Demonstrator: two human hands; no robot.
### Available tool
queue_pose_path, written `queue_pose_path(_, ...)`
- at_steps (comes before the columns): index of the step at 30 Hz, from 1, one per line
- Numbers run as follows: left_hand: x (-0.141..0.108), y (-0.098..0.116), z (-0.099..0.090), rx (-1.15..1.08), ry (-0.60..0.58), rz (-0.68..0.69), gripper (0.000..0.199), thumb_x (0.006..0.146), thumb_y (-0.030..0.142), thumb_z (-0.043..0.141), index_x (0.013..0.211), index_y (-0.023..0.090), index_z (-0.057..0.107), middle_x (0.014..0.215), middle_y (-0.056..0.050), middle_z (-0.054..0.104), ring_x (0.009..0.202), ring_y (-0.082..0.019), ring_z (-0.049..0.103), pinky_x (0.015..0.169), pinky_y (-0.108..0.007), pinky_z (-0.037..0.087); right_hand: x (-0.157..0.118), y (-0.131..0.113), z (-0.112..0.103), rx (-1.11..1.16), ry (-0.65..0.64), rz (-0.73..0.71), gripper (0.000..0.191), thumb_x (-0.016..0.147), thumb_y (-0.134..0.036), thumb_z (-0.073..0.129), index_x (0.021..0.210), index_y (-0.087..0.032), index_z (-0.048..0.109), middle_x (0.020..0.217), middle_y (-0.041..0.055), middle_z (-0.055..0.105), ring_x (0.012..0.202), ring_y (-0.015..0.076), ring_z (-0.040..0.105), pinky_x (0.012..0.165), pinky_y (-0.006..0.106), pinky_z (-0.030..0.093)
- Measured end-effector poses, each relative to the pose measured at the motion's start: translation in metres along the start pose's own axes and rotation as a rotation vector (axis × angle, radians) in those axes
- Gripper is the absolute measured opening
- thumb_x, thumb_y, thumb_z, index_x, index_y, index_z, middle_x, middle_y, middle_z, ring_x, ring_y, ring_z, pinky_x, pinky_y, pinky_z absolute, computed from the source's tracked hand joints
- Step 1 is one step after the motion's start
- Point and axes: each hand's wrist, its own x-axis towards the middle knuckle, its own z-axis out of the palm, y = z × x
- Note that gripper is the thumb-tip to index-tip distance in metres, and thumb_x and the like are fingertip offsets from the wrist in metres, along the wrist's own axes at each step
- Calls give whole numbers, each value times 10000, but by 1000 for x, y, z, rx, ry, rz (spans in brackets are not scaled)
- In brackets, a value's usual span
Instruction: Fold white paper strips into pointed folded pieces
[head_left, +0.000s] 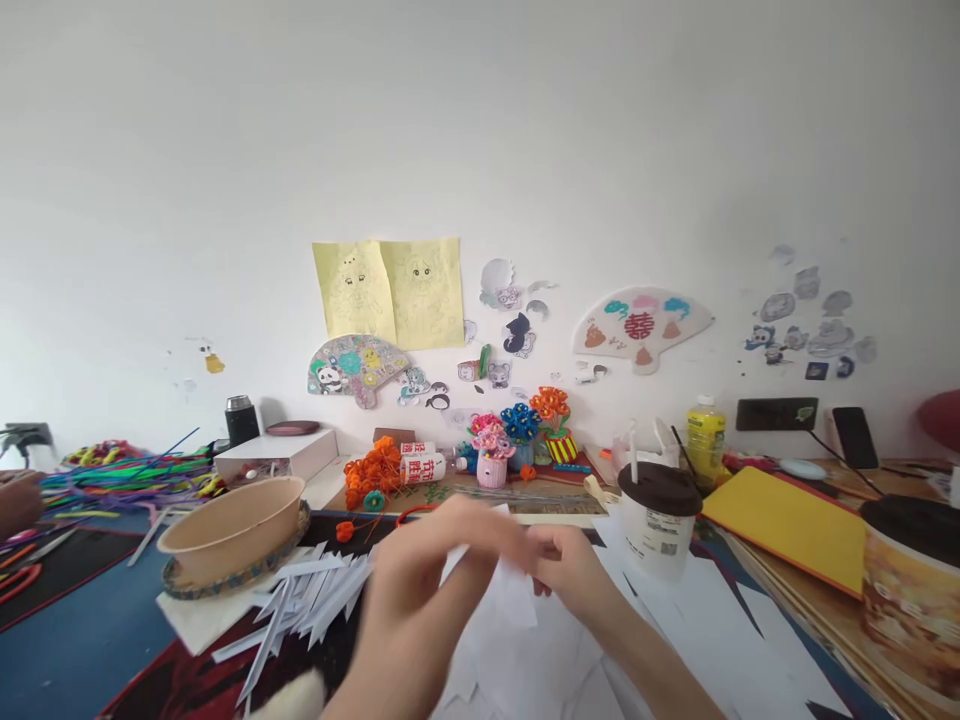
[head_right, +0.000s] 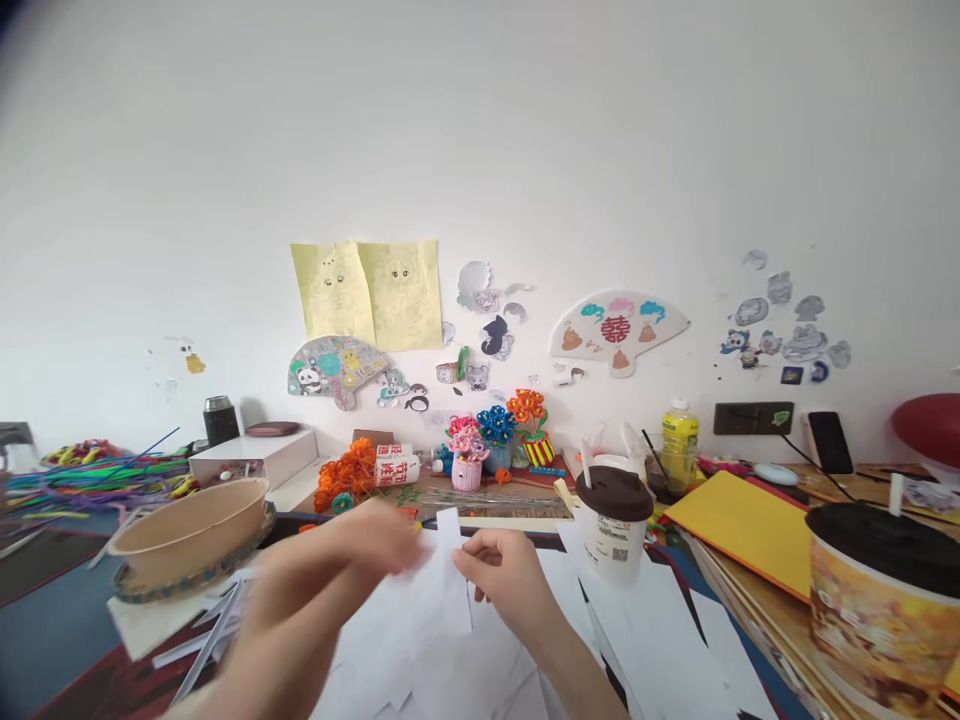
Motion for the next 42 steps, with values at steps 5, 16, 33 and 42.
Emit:
queue_pose_path(5, 12, -52, 41, 258, -13, -284, 177, 885, 336, 538, 956, 186, 599, 893, -54, 679, 704, -192, 616, 624, -303, 457, -6, -10, -2, -73, 102, -57, 298, 770, -443, 642, 654, -170, 618, 578, 2, 553, 544, 139, 472, 509, 253, 357)
queue_pose_path(16, -2, -74, 43, 65, -32, -321, 210, 872, 370, 557, 952, 181, 600, 837, -32, 693, 672, -165, 652, 580, -250, 478, -15, -12, 8, -400, 226, -232, 301, 827, -413, 604, 611, -208, 566, 576, 2, 544, 512, 146, 429, 502, 276, 313)
queue_pose_path(33, -3, -86, 45, 37, -67, -281, 210, 881, 246, 489, 892, 178, 688, 803, -32, 725, 684, -166, 655, 614, -243, 506, -8, -5, -1, -375, 123, -63, 262, 773, -471, 647, 738, -216, 599, 696, 2, 641, 475, 138, 506, 484, 278, 383)
queue_pose_path(42, -6, -82, 46, 94, 27, -321, 166, 796, 129, 541, 796, 177, 701, 774, -30, 743, 709, -178, 690, 674, -272, 535, -11, -4, 4, -588, 80, -99, 263, 772, -469, 639, 730, -218, 574, 637, -2, 631, 469, 147, 520, 485, 277, 369)
